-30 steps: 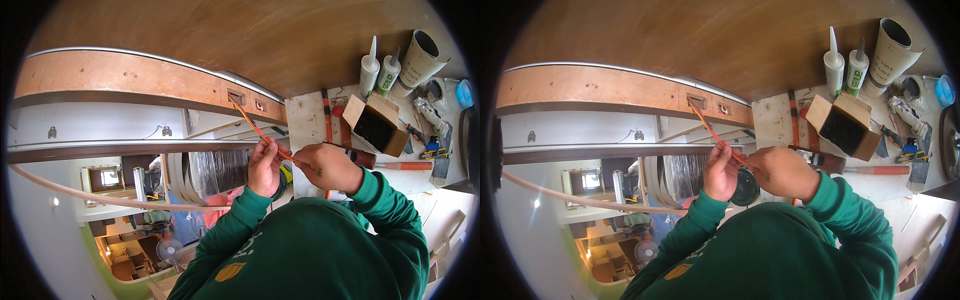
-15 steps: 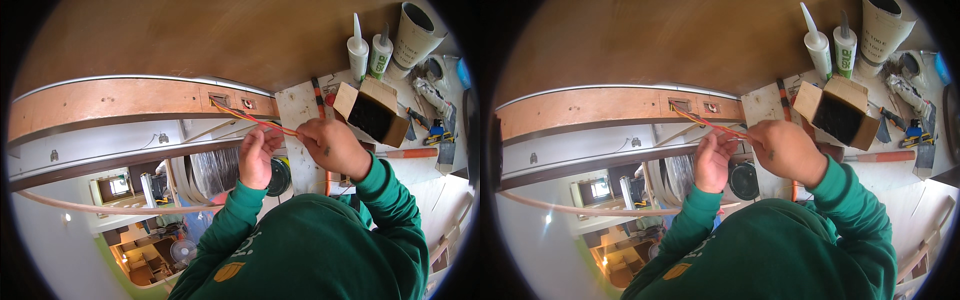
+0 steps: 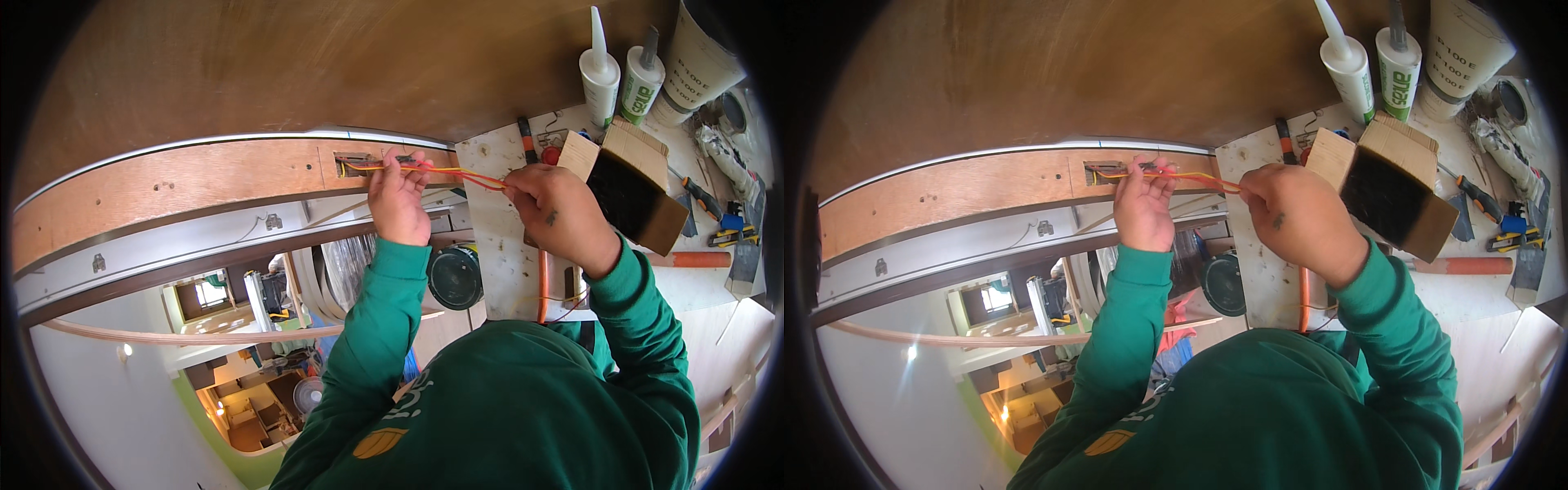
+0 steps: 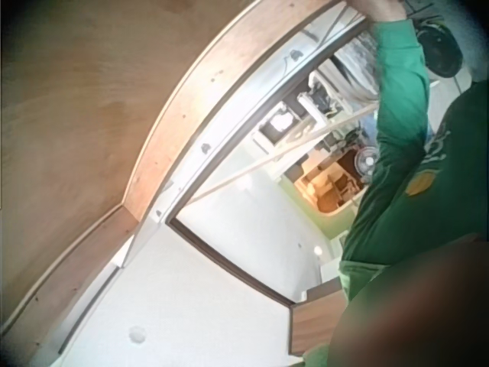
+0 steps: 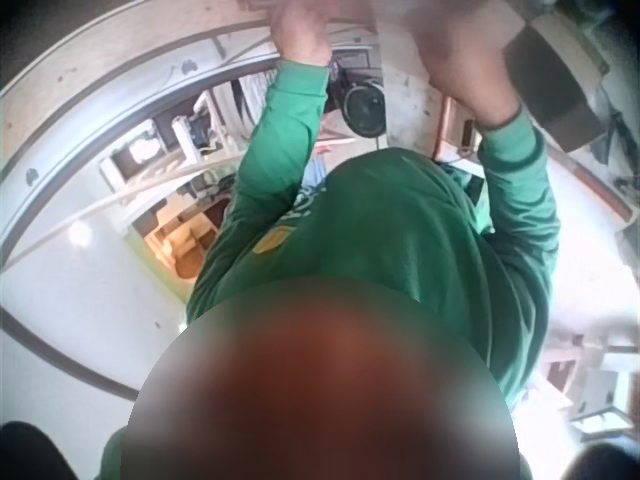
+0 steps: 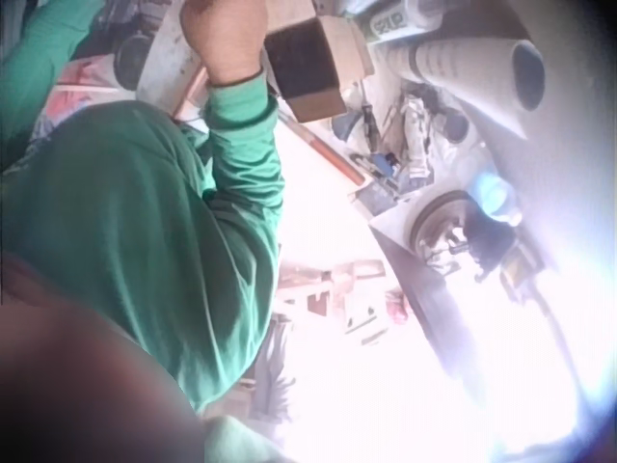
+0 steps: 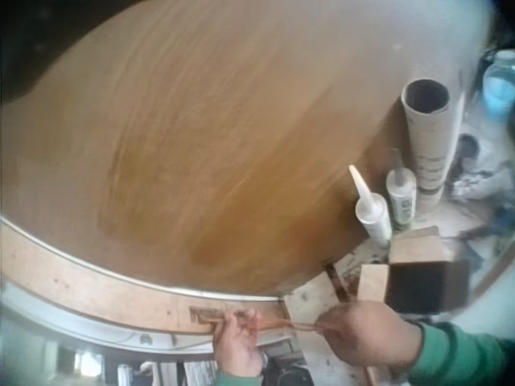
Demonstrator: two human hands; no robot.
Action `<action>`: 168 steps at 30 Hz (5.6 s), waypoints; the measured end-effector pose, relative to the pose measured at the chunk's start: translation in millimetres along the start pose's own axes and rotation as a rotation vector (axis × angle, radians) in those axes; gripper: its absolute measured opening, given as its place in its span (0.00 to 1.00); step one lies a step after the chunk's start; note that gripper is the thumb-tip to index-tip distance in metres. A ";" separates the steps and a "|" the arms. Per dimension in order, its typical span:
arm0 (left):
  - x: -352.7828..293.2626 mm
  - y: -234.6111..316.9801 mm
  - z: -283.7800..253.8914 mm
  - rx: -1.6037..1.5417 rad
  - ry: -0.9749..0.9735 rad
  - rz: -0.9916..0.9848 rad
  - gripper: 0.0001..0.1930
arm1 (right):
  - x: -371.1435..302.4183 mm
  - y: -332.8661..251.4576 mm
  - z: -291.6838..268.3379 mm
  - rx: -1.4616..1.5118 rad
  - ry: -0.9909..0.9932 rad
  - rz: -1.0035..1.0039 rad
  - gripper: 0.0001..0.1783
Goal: The person routes and secures colored electrical wires into a narrow slot in a wooden beam, then fits a wooden trim piece along the beam. The person uses hands to pull and tuck wires and to align the trim.
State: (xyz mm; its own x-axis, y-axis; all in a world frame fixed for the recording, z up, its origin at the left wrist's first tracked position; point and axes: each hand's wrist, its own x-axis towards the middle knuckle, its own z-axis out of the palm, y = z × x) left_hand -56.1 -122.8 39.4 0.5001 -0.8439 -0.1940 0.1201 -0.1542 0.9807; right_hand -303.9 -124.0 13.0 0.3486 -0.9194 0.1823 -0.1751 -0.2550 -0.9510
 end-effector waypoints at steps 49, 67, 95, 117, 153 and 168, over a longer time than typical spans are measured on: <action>-22.4 8.0 9.8 -0.093 0.104 0.091 0.28 | 30.7 10.0 -20.5 0.417 -0.482 0.232 0.07; -48.4 53.3 -38.4 -0.347 0.012 -0.162 0.09 | 149.7 -48.0 154.9 0.995 -0.383 0.508 0.12; -52.9 43.4 -49.4 -0.240 -0.083 -0.055 0.14 | 138.1 -8.3 183.1 0.509 -0.186 0.321 0.09; -53.8 42.4 -46.5 -0.247 -0.066 -0.040 0.14 | 160.5 -19.5 175.2 0.086 -0.231 -0.069 0.09; -20.7 22.5 -46.3 -0.283 -0.001 0.018 0.23 | 86.2 -60.0 104.6 0.206 -0.375 0.191 0.11; -70.4 -21.5 -76.8 -0.119 -0.045 -0.105 0.21 | 106.4 -49.7 145.3 0.023 -0.242 0.108 0.11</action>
State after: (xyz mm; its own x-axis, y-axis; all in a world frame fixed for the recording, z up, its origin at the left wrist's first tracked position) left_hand -28.0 -20.6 30.1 0.4411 -0.8488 -0.2914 0.2718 -0.1830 0.9448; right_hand -124.3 -165.6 43.4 0.5395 -0.8418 0.0166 -0.2031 -0.1492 -0.9677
